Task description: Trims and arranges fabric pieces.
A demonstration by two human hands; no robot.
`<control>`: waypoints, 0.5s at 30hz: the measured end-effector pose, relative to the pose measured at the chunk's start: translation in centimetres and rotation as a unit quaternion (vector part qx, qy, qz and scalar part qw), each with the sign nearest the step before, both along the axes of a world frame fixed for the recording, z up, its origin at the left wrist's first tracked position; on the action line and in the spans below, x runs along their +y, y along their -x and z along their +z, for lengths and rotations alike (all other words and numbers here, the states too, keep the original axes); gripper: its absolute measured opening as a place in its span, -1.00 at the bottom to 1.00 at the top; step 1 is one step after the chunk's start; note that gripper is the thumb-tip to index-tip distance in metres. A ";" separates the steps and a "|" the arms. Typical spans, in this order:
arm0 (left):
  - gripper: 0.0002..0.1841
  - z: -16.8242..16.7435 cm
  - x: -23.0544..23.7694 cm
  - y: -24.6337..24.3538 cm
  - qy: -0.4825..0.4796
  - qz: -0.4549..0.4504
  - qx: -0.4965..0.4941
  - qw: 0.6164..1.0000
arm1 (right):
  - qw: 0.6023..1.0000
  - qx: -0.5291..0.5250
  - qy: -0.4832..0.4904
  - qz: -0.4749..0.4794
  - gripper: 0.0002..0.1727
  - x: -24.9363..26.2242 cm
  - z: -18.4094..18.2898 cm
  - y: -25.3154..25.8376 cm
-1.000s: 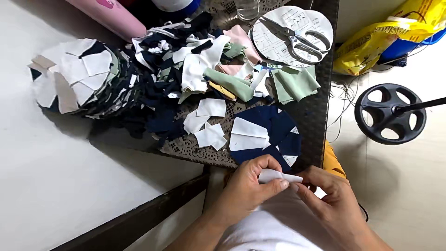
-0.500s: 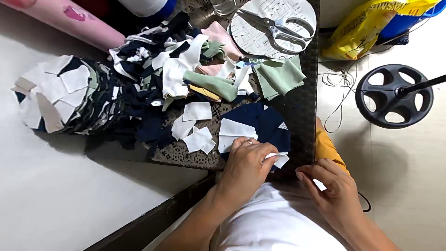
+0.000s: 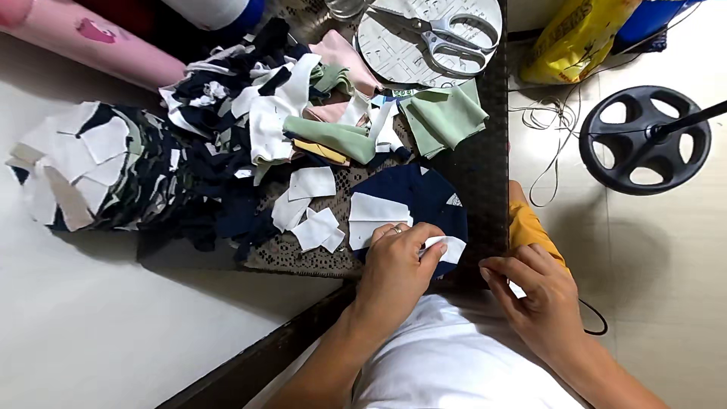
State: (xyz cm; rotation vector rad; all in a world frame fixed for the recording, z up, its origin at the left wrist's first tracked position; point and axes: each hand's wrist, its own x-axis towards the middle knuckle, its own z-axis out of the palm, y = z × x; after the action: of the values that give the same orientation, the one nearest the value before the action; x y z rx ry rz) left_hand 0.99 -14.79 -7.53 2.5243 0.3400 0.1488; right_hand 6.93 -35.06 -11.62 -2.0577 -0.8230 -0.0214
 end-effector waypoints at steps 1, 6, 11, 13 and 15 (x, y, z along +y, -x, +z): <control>-0.81 0.0 0.0 0.0 -0.002 -0.001 0.000 1.000 | 1.000 -0.005 0.003 -0.002 -0.77 0.1 0.0 0.0; -0.81 0.0 -0.1 -0.1 -0.021 -0.009 0.000 1.000 | 0.999 -0.035 0.015 -0.003 -0.80 1.0 0.1 -0.4; -0.81 0.1 -0.2 -0.2 -0.033 -0.010 0.005 0.999 | 0.999 -0.038 0.026 -0.016 -0.83 2.2 -0.3 -0.6; -0.82 0.2 -0.3 -0.2 -0.038 -0.010 0.007 0.999 | 0.999 -0.037 0.026 -0.016 -0.84 2.6 -0.5 -0.5; -0.82 0.2 -0.3 -0.3 -0.040 -0.009 0.008 0.999 | 0.999 -0.030 0.026 -0.013 -0.84 2.9 -0.5 -0.6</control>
State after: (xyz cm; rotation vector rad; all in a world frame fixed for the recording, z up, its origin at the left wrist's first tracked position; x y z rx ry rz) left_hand 1.26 -15.07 -7.36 2.6087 0.3229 0.1371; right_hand 7.50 -32.14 -12.17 -2.1253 -0.8421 -0.0759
